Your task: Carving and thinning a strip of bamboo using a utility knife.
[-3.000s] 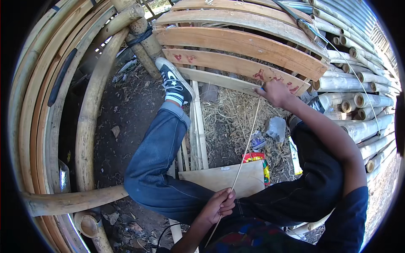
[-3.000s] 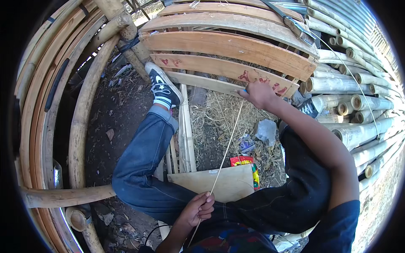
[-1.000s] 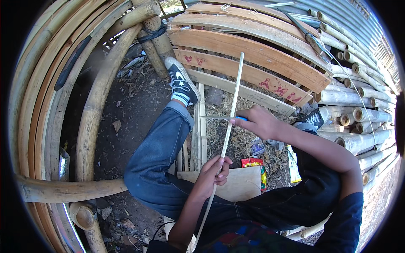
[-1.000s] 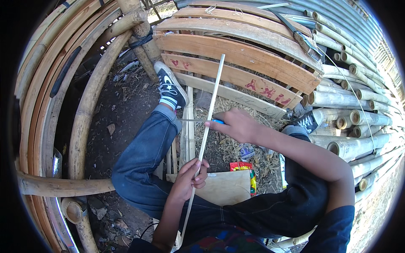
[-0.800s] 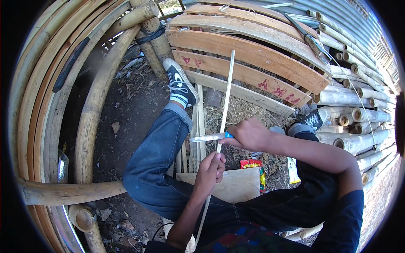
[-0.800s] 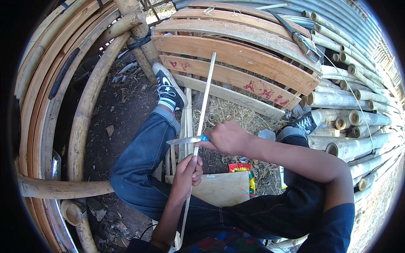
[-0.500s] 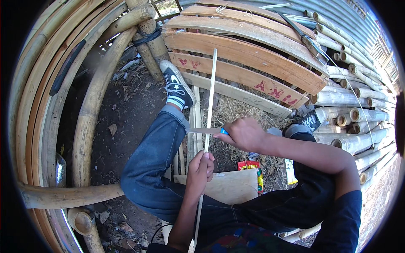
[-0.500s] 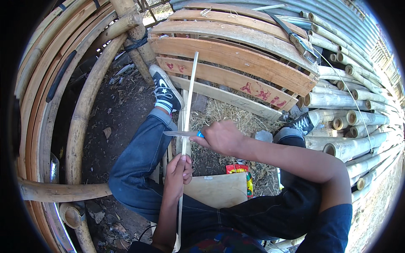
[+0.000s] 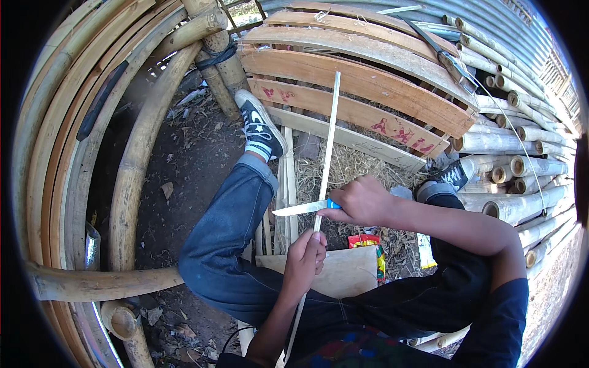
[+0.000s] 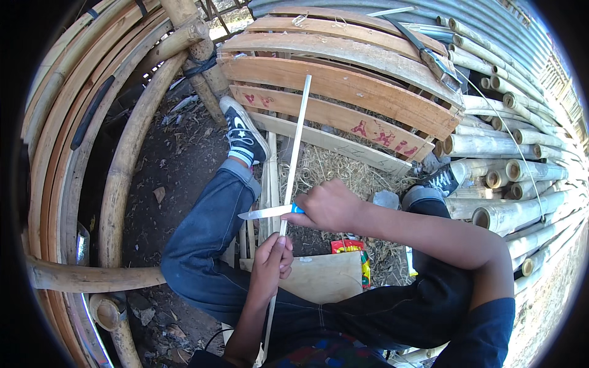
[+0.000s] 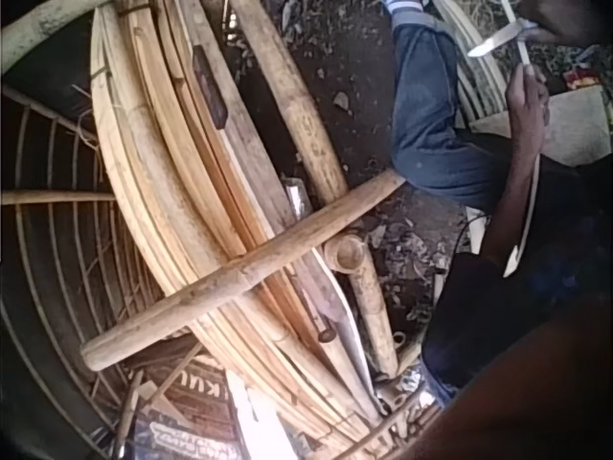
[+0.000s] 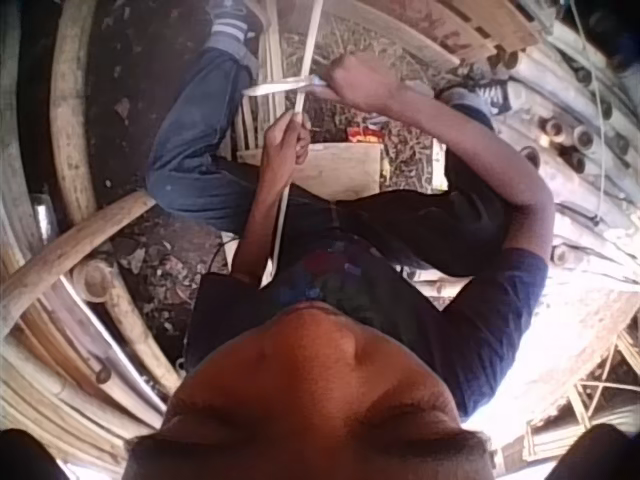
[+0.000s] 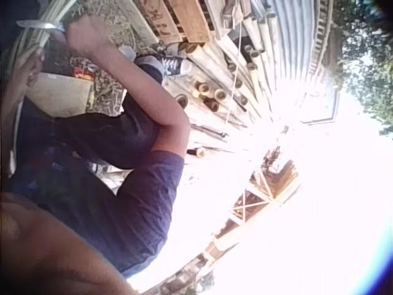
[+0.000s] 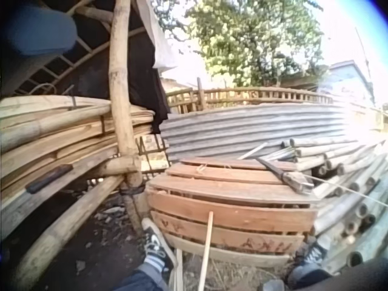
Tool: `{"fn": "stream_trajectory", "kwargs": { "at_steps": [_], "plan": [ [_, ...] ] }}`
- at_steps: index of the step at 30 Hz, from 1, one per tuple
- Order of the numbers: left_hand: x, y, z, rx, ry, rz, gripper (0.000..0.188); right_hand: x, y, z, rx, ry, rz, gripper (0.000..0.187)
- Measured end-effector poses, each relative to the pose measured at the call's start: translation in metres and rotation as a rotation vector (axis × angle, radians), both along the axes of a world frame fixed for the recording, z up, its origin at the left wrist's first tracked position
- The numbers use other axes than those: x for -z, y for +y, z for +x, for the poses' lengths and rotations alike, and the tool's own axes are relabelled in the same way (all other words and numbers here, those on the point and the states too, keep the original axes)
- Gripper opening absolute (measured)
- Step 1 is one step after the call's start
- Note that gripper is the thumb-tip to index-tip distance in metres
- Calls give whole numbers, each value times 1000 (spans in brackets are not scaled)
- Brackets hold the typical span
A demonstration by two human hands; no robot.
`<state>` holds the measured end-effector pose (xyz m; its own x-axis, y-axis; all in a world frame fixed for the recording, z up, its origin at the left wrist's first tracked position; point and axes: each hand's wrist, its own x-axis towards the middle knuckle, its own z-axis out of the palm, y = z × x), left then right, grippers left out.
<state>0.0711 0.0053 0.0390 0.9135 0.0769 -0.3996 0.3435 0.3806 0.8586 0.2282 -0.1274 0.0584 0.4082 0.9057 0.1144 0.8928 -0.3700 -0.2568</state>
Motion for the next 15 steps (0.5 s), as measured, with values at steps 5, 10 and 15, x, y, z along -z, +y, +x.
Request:
{"fn": "stream_trajectory", "kwargs": {
  "at_steps": [5, 10, 15],
  "plan": [
    [3, -1, -32, 49, 32, 34, 26, -14, -27, 71, 408, 28, 67, 61],
    [8, -2, -32, 23, 41, -33, 26, -14, -16, 39, 168, 101, 31, 59],
    [2, 0, -28, -4, -28, 52, 25, -18, -9, 20, -89, -26, -49, 58]
  ]
}}
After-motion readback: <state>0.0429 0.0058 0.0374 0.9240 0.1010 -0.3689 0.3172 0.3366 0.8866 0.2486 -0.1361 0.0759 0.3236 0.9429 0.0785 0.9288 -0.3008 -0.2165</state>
